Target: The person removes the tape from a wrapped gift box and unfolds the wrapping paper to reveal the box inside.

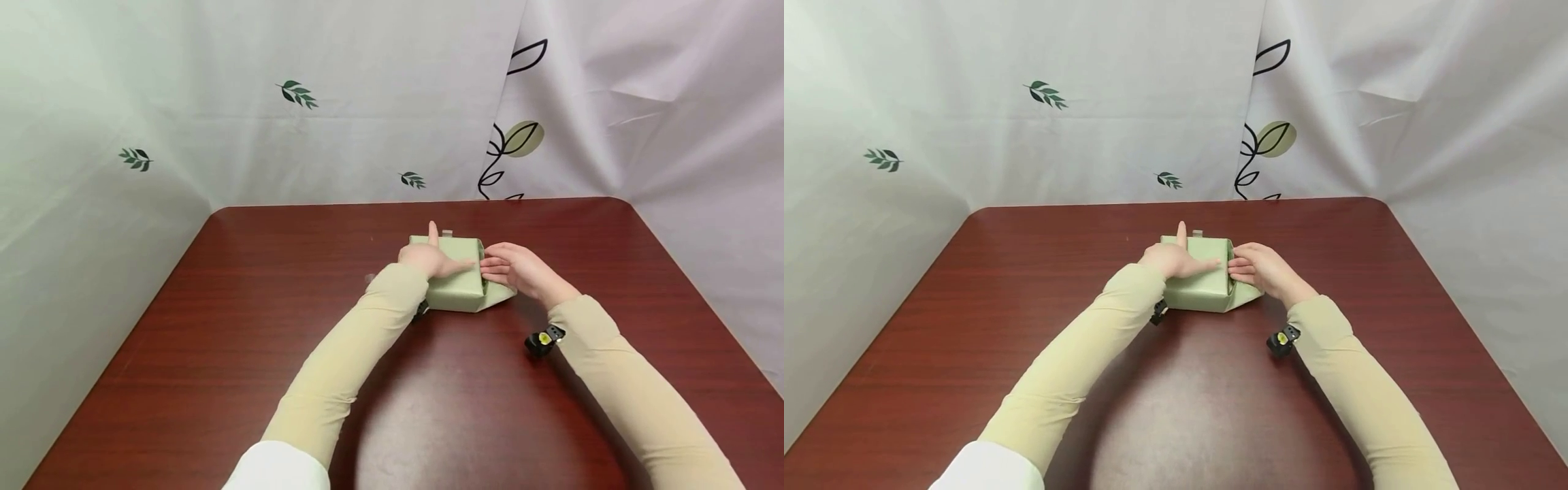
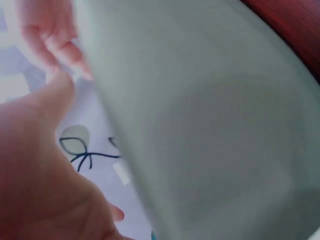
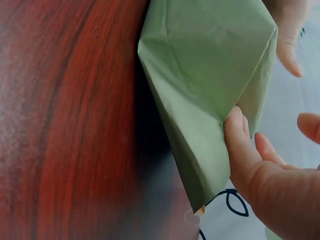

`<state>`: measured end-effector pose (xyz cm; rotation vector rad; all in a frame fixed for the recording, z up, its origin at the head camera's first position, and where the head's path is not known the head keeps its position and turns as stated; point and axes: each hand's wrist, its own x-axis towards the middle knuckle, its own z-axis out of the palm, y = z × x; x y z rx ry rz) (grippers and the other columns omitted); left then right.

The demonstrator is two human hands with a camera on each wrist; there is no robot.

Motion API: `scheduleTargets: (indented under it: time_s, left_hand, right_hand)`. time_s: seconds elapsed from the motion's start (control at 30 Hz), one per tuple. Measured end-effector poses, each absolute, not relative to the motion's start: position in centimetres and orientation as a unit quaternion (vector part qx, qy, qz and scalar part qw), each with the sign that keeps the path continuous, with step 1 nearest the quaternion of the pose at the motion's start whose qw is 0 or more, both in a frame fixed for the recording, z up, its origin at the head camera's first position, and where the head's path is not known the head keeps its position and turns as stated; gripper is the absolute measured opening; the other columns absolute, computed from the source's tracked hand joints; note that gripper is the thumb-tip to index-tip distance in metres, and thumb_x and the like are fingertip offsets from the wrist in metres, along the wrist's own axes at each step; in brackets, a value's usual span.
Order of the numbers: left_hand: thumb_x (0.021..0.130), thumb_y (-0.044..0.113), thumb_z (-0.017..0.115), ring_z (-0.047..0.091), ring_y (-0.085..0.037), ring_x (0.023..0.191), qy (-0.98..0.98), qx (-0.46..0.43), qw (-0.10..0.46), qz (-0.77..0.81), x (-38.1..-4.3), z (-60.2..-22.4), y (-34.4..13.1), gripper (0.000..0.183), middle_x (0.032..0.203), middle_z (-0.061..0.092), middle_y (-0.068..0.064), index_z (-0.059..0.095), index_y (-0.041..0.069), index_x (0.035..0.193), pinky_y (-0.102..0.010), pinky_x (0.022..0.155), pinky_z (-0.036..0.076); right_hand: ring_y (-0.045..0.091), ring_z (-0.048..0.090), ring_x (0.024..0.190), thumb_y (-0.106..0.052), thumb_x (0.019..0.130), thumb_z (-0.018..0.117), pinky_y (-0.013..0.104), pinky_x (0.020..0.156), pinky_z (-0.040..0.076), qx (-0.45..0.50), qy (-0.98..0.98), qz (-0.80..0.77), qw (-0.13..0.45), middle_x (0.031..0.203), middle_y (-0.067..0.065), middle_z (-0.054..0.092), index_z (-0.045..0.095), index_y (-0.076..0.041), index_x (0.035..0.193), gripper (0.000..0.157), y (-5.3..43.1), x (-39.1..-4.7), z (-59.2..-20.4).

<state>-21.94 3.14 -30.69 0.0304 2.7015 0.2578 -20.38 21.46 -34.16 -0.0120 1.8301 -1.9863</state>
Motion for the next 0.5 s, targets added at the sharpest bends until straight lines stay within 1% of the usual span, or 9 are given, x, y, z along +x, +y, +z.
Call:
scheduleTargets:
  time_s: [0.07,0.13,0.2,0.23,0.27,0.3,0.37,0.4,0.5]
  left_hand:
    - [0.081,0.077,0.041,0.04,-0.029,0.133,0.963,0.02,0.231,0.137,-22.2,-30.5,2.2,0.106,0.15,0.036,-0.012,-0.018,0.022,0.151,-0.039,0.103,0.036]
    - [0.086,0.072,0.041,0.037,-0.025,0.135,0.952,0.034,0.254,0.168,-22.6,-30.3,1.1,0.103,0.151,0.034,-0.013,-0.022,0.019,0.149,-0.039,0.105,0.035]
    - [0.09,0.064,0.044,0.049,-0.023,0.125,0.938,0.051,0.277,0.202,-23.0,-30.2,0.0,0.101,0.149,0.038,-0.012,-0.027,0.018,0.147,-0.039,0.099,0.041]
    - [0.092,0.059,0.045,0.055,-0.022,0.116,0.93,0.063,0.287,0.22,-23.1,-30.2,-0.7,0.101,0.147,0.04,-0.012,-0.029,0.018,0.146,-0.037,0.095,0.045]
    - [0.093,0.054,0.047,0.06,-0.021,0.104,0.923,0.073,0.295,0.236,-23.3,-30.2,-1.3,0.1,0.142,0.046,-0.013,-0.03,0.018,0.145,-0.036,0.088,0.049]
    - [0.094,0.049,0.049,0.062,-0.019,0.092,0.915,0.082,0.3,0.256,-23.3,-30.3,-1.9,0.099,0.136,0.051,-0.013,-0.031,0.018,0.145,-0.034,0.081,0.051]
    - [0.096,0.04,0.051,0.06,-0.017,0.072,0.898,0.094,0.307,0.301,-23.4,-30.8,-2.9,0.097,0.122,0.058,-0.014,-0.03,0.02,0.145,-0.029,0.069,0.053]
    - [0.096,0.036,0.052,0.057,-0.016,0.069,0.891,0.1,0.305,0.321,-23.5,-31.0,-3.3,0.096,0.117,0.059,-0.014,-0.028,0.02,0.146,-0.027,0.066,0.052]
    - [0.096,0.027,0.054,0.055,-0.015,0.067,0.878,0.116,0.293,0.361,-23.7,-31.8,-4.3,0.092,0.095,0.06,-0.012,-0.02,0.018,0.149,-0.023,0.064,0.048]
  right_hand:
    - [0.005,0.063,0.081,-0.012,0.1,0.04,0.019,0.079,0.051,-0.01,0.682,-0.7,0.213,0.091,0.001,0.058,0.04,0.002,0.112,0.018,21.3,-20.4,-34.2]
    - [0.002,0.062,0.083,-0.011,0.099,0.044,0.018,0.081,0.051,-0.02,0.705,-0.678,0.207,0.098,0.003,0.055,0.038,0.006,0.118,0.026,21.2,-20.4,-34.3]
    - [-0.001,0.061,0.085,-0.01,0.097,0.048,0.017,0.082,0.05,-0.026,0.727,-0.656,0.202,0.106,0.006,0.052,0.035,0.01,0.124,0.036,21.1,-20.5,-34.4]
    - [-0.002,0.06,0.086,-0.01,0.097,0.049,0.017,0.083,0.049,-0.029,0.736,-0.646,0.201,0.109,0.008,0.05,0.033,0.012,0.127,0.041,21.0,-20.6,-34.4]
    - [-0.002,0.059,0.086,-0.009,0.096,0.05,0.017,0.084,0.049,-0.033,0.744,-0.637,0.2,0.112,0.01,0.049,0.031,0.013,0.129,0.045,21.0,-20.6,-34.4]
    - [-0.003,0.059,0.086,-0.008,0.095,0.051,0.017,0.084,0.049,-0.033,0.751,-0.629,0.199,0.114,0.012,0.048,0.03,0.014,0.131,0.047,20.9,-20.6,-34.4]
    - [-0.004,0.058,0.085,-0.007,0.094,0.053,0.017,0.083,0.049,-0.035,0.768,-0.609,0.196,0.116,0.015,0.047,0.029,0.014,0.133,0.05,20.9,-20.7,-34.4]
    - [-0.004,0.058,0.084,-0.007,0.094,0.053,0.017,0.083,0.049,-0.036,0.776,-0.599,0.195,0.116,0.016,0.048,0.029,0.014,0.133,0.051,20.8,-20.8,-34.4]
    - [-0.004,0.057,0.079,-0.006,0.092,0.056,0.015,0.079,0.049,-0.038,0.799,-0.569,0.188,0.112,0.016,0.05,0.032,0.013,0.133,0.05,20.7,-20.9,-34.3]
